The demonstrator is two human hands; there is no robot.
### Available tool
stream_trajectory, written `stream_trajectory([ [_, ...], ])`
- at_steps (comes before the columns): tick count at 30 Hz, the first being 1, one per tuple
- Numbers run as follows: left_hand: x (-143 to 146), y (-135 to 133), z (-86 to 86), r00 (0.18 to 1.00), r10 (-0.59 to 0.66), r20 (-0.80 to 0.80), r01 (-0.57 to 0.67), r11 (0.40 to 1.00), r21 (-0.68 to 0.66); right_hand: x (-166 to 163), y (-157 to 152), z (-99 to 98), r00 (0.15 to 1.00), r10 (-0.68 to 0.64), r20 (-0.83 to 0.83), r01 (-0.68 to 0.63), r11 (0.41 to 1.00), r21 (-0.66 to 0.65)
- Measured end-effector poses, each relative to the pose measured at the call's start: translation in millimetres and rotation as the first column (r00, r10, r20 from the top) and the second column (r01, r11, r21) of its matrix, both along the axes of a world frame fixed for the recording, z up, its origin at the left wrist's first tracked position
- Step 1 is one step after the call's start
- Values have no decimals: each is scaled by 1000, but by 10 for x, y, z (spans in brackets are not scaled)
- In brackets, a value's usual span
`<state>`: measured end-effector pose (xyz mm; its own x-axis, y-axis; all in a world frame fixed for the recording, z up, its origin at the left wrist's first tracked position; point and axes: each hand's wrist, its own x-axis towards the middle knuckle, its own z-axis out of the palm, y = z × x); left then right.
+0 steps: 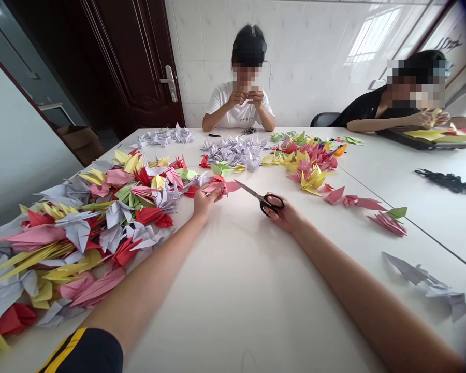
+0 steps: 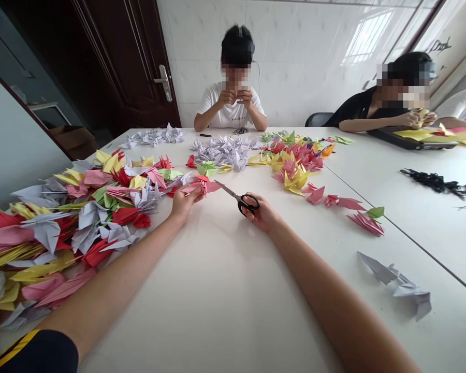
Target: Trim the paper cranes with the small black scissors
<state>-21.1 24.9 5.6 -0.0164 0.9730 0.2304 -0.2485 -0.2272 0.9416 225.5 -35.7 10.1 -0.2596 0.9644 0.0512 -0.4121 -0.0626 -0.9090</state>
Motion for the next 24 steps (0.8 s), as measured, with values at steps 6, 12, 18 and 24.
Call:
stream_trajectory([
  [6, -34, 43, -31, 984, 97, -148, -94, 995, 29, -16, -31, 3, 993, 112, 39, -112, 994, 10],
  [12, -48, 20, -8, 965, 100, -241, -82, 993, 83, -36, -31, 8, 994, 90, 54, -91, 996, 8],
  [18, -35, -6, 25, 967, 85, -241, -67, 994, 85, -35, -21, 4, 996, 68, 60, -68, 998, -3],
  [24, -46, 14, 9, 955, 96, -281, -68, 992, 109, -43, -17, 14, 996, 53, 77, -52, 999, -18],
])
